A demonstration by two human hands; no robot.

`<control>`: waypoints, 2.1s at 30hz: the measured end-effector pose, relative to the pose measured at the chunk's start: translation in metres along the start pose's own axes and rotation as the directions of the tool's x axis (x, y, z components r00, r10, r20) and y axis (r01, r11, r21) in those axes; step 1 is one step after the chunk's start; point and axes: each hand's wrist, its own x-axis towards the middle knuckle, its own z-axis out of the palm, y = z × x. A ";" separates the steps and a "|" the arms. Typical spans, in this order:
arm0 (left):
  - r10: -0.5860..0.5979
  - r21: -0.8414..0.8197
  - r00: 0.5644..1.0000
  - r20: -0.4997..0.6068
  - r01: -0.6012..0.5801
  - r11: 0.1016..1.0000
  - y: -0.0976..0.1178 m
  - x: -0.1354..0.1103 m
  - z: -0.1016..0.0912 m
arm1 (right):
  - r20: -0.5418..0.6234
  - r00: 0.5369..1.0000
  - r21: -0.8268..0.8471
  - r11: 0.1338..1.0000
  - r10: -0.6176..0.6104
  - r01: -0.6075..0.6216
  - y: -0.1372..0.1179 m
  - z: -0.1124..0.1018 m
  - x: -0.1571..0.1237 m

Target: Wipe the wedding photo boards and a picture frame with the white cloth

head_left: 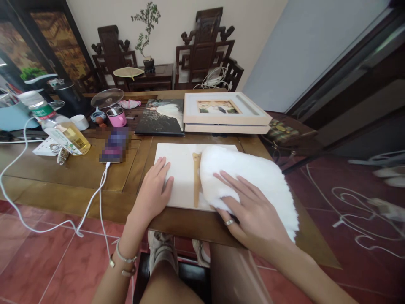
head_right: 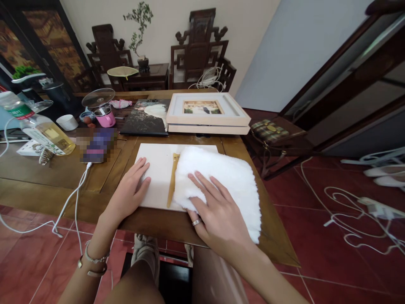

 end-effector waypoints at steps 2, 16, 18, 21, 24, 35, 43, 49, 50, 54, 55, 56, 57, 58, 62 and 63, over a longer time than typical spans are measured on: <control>-0.004 -0.006 1.000 0.000 0.004 1.000 0.000 0.000 0.000 | -0.004 1.000 0.001 1.000 0.002 -0.002 0.000 0.000 0.000; 0.001 0.018 1.000 0.016 -0.001 1.000 0.000 0.001 -0.002 | -0.013 0.999 0.007 0.999 -0.041 0.041 -0.005 -0.004 -0.001; 0.005 0.019 1.000 0.012 -0.005 1.000 -0.001 0.001 -0.001 | -0.006 0.999 0.009 0.999 -0.050 0.050 -0.004 -0.005 -0.002; 0.004 0.020 1.000 0.011 -0.004 1.000 -0.001 0.000 -0.001 | 0.020 0.998 0.019 0.998 -0.054 0.053 0.002 -0.006 -0.002; 0.000 0.026 1.000 0.017 0.000 1.000 0.000 0.000 -0.001 | 0.041 0.998 0.030 0.999 -0.038 0.037 0.008 -0.005 0.002; -0.008 0.030 1.000 0.024 0.007 1.000 0.001 0.001 -0.003 | 0.018 0.999 0.045 0.998 -0.051 0.050 -0.003 -0.009 -0.002; -0.006 0.038 1.000 0.025 0.005 0.999 0.000 0.002 0.000 | 0.035 0.998 0.074 0.996 -0.049 0.046 0.002 -0.010 -0.007; -0.007 0.033 1.000 0.024 0.006 0.999 0.000 0.001 0.000 | -0.001 1.000 0.022 1.000 0.021 -0.021 0.006 -0.002 0.005; -0.007 0.031 1.000 0.024 0.006 1.000 0.000 0.001 0.000 | 0.000 1.000 0.019 0.999 0.025 -0.025 0.006 -0.002 0.006; -0.009 0.027 1.000 0.022 0.008 1.000 0.000 0.001 -0.001 | 0.014 1.000 0.027 1.000 0.016 -0.016 0.002 -0.004 0.005; -0.009 0.027 1.000 0.021 0.008 1.000 -0.001 0.002 -0.001 | 0.016 1.000 0.032 0.999 0.010 -0.010 0.001 -0.005 0.004; -0.008 0.026 1.000 0.021 0.007 1.000 -0.001 0.002 -0.001 | 0.015 1.000 0.038 0.999 0.003 -0.004 -0.001 -0.006 0.002; -0.007 0.026 1.000 0.021 0.007 1.000 -0.001 0.002 -0.001 | 0.012 1.000 0.043 0.999 -0.002 0.002 -0.002 -0.006 0.001; -0.007 0.026 1.000 0.021 0.007 1.000 -0.001 0.002 -0.001 | 0.008 1.000 0.048 0.999 -0.006 0.006 -0.004 -0.007 -0.001; -0.010 0.029 1.000 0.025 0.009 1.000 0.000 0.003 0.000 | -0.011 1.000 0.065 0.998 -0.016 0.017 -0.007 -0.009 -0.005; -0.011 0.030 1.000 0.026 0.011 1.000 0.000 0.003 0.001 | -0.011 1.000 0.067 0.998 -0.018 0.019 -0.006 -0.009 -0.006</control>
